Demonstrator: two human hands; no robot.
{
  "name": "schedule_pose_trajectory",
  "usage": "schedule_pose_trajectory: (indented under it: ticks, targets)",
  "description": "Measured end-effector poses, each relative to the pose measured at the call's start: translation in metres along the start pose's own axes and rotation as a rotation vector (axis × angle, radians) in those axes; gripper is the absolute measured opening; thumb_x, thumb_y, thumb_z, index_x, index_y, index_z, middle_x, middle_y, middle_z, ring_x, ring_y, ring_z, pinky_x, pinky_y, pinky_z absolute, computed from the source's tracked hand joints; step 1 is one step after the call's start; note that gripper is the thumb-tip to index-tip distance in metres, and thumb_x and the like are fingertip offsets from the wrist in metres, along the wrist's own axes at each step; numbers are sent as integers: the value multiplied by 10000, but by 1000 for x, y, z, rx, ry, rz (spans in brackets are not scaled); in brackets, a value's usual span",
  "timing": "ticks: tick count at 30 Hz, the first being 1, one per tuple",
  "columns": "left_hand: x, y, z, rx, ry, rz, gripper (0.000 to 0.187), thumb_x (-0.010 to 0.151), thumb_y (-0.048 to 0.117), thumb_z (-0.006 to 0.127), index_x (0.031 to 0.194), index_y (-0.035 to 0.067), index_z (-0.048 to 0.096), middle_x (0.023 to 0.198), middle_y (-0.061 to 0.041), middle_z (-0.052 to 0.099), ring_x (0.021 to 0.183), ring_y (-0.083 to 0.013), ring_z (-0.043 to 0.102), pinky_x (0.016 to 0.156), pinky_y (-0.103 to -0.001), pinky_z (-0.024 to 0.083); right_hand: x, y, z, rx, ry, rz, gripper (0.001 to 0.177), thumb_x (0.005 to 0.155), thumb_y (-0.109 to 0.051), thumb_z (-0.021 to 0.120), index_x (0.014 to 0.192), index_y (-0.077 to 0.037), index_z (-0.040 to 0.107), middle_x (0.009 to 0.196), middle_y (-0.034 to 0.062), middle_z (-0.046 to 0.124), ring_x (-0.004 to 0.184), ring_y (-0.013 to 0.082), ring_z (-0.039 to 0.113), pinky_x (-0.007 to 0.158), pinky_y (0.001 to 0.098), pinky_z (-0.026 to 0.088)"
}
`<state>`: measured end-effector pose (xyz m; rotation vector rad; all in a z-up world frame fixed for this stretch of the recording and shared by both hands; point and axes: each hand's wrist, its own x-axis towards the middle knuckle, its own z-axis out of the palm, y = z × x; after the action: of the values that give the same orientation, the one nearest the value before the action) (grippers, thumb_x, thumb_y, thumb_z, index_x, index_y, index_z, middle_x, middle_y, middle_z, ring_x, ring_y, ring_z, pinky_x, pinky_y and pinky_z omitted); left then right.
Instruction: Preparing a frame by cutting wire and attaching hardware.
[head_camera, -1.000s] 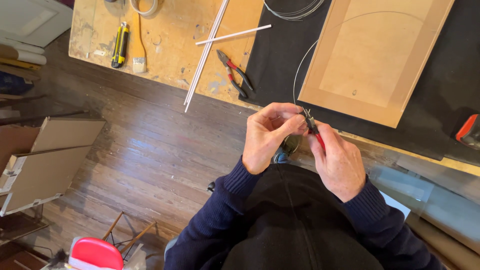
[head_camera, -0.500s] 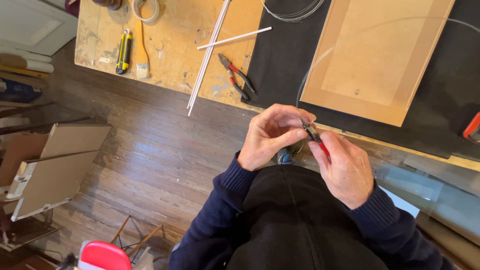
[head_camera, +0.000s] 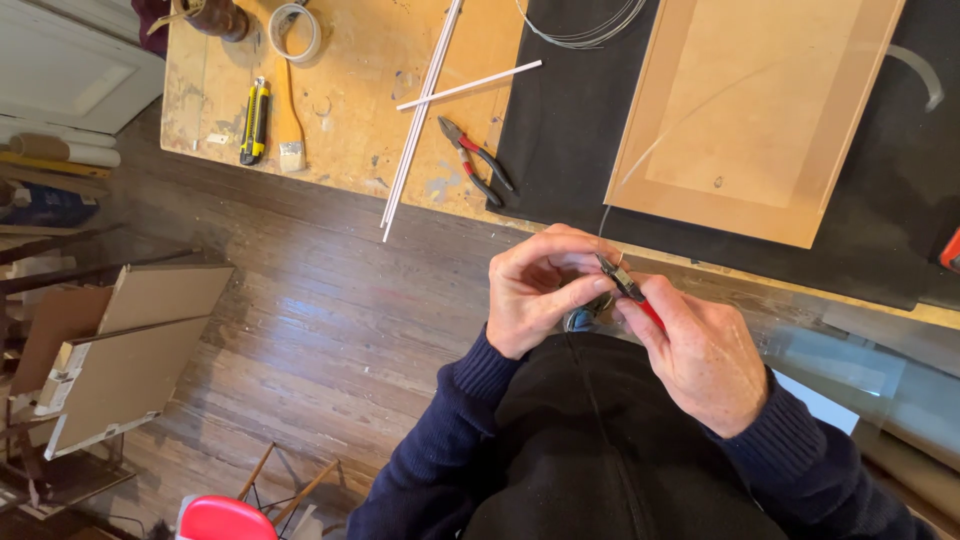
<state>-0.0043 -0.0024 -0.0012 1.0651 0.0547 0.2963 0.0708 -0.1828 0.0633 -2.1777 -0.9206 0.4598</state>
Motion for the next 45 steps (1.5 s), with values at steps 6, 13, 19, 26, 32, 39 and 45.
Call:
schedule_pose_trajectory:
  ticks: [6,13,19,26,32,39,45]
  targets:
    - [-8,-1,1,9,60,-31,332,954,-108,744,1271,-58,659,1182,-172,715,1084,-207,733,991,-354,620,9,-10,1,201,58,-20,167,886,-133,738,1006,-42,667,765,106,706,599,260,705,555,349,536]
    - [-11,-10,-1,-23,83,-62,370,942,-106,744,1294,-65,638,1181,-169,736,1078,-205,732,996,-354,614,8,19,23,89,122,-31,137,870,-153,771,891,-52,681,673,115,670,556,264,681,533,349,510]
    - [-2,16,-2,6,72,-39,367,937,-101,710,1291,-36,636,1229,-127,696,1131,-183,710,1019,-345,594,17,6,18,14,108,-70,207,891,-226,764,994,-52,717,689,149,664,581,341,662,521,403,506]
    - [-4,14,2,257,174,-19,139,1061,2,646,1154,-39,741,1092,-101,747,1014,-142,684,926,-281,557,9,16,14,-146,-40,-12,239,929,-279,687,1072,-87,689,749,133,710,652,350,686,570,443,521]
    - [-16,6,7,119,283,-61,147,1062,43,632,1128,-44,730,1035,-97,753,957,-137,694,880,-285,570,-11,58,28,328,-113,68,275,1000,-218,635,1219,-62,696,794,80,707,691,219,671,630,336,539]
    - [-48,-2,18,128,374,-94,150,1056,32,633,1124,-61,729,1004,-94,735,932,-141,694,864,-292,576,6,24,35,720,-10,211,222,888,-107,767,1090,-17,742,804,-14,728,599,55,612,558,218,499]
    - [-102,0,17,119,570,-64,162,1013,3,659,1152,-67,703,1058,-89,725,990,-137,675,914,-289,560,-1,20,71,652,-157,129,109,911,-109,786,989,-36,767,728,10,691,615,47,605,570,209,494]
